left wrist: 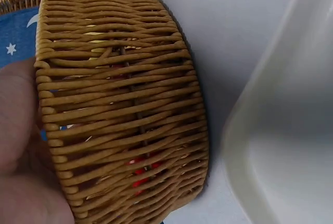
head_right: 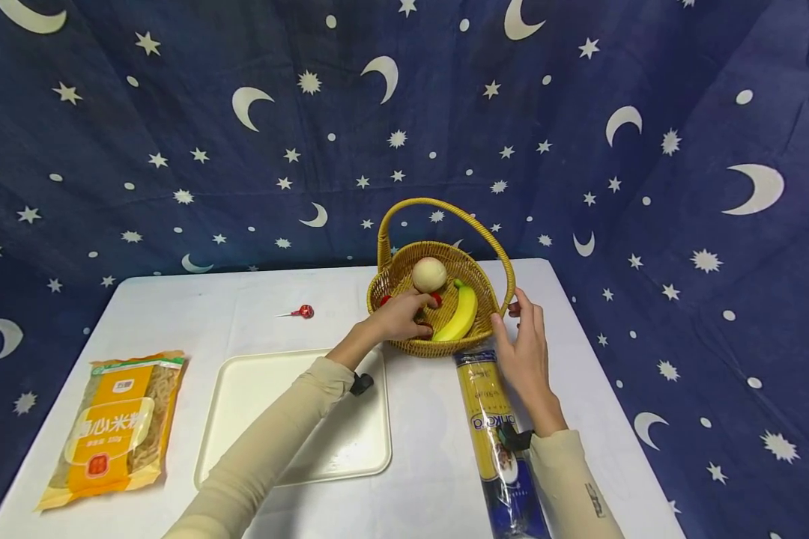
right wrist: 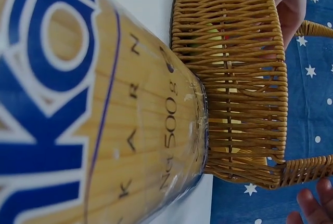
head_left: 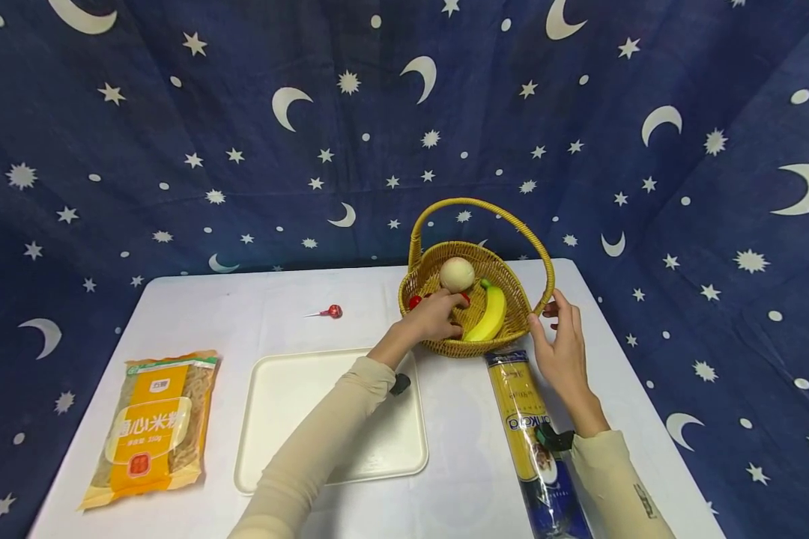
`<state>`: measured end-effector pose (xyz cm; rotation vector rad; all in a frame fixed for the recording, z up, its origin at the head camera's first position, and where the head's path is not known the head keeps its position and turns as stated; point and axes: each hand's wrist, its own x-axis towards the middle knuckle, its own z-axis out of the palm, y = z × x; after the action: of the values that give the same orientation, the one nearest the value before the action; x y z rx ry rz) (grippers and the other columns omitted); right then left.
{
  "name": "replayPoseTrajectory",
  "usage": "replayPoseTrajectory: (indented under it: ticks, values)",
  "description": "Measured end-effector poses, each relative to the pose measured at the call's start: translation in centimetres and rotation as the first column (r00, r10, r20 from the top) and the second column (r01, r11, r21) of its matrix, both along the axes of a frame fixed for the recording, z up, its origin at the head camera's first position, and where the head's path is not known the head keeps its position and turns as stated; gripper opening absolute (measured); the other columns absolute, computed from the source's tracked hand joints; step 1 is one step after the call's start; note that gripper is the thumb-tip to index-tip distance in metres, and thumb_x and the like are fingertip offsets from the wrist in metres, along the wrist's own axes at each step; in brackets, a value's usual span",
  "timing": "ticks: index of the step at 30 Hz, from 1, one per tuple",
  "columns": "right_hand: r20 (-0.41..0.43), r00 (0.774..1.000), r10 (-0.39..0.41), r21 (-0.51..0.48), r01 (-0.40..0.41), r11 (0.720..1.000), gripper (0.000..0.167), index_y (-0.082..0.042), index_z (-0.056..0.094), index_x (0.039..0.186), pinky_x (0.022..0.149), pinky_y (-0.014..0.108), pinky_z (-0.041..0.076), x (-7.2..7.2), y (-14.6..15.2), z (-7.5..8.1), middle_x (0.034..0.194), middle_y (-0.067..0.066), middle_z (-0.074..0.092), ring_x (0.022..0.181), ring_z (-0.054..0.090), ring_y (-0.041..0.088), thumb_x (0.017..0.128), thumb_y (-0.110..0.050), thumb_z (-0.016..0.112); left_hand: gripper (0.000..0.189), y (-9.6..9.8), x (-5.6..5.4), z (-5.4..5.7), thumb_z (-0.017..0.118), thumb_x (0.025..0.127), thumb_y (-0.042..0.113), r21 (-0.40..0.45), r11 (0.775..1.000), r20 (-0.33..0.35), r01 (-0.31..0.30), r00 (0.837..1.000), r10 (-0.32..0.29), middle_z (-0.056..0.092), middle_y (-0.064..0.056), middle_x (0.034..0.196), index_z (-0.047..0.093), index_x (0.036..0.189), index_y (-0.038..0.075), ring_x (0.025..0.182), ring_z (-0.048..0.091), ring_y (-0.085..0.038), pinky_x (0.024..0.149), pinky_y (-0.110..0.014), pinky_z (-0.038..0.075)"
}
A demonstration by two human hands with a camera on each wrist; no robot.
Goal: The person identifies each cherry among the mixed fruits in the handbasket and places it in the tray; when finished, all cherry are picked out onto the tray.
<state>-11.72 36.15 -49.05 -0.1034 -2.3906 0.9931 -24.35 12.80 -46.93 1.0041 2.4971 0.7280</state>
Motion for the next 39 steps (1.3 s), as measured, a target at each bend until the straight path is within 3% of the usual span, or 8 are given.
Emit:
replayPoseTrajectory:
  ticks: [7,14,24,39]
  values:
    - [-0.001,1.000,-0.007,0.000,0.007,1.000,0.060,-0.004,0.040,0.160,0.097,0.051,0.044,-0.1,0.0,-0.1,0.128,0.029,0.051,0.120,0.055,0.040,0.105,-0.011,0.063,0.050,0.7,-0.2,0.0,0.077,0.099,0.023,-0.104,0.993,-0.005,0.045,0.999,-0.046,0.064,-0.011,0.145,0.063,0.146,0.012,0.136,0.060,-0.026,0.113,-0.041,0.052]
    - [0.003,1.000,-0.010,0.017,0.010,1.000,0.060,-0.002,0.040,0.161,0.097,0.056,0.047,-0.2,-0.1,-0.1,0.131,0.030,0.050,0.120,0.056,0.042,0.106,-0.011,0.063,0.042,1.3,-0.5,-0.1,0.076,0.100,0.023,-0.150,0.987,0.041,0.061,0.998,-0.055,0.069,-0.004,0.141,0.068,0.140,0.013,0.132,0.065,-0.021,0.112,-0.036,0.055]
    - [0.014,1.000,-0.002,0.017,0.002,1.000,0.061,-0.003,0.038,0.162,0.109,0.062,0.048,-0.4,0.0,-0.2,0.142,0.030,0.051,0.134,0.054,0.045,0.107,-0.011,0.061,0.034,1.8,-0.8,-0.4,0.079,0.096,0.017,-0.148,0.986,0.058,0.071,0.996,-0.064,0.075,-0.006,0.125,0.074,0.129,0.012,0.111,0.069,-0.020,0.102,-0.034,0.058]
    - [0.018,1.000,0.001,0.015,-0.002,1.000,0.063,-0.011,0.036,0.165,0.111,0.063,0.046,-0.3,0.1,-0.2,0.147,0.029,0.050,0.137,0.052,0.046,0.107,-0.010,0.061,0.027,1.9,-0.8,-0.2,0.073,0.093,-0.001,-0.168,0.983,0.066,0.072,0.996,-0.061,0.080,-0.002,0.118,0.083,0.113,0.015,0.116,0.071,-0.019,0.101,-0.032,0.059]
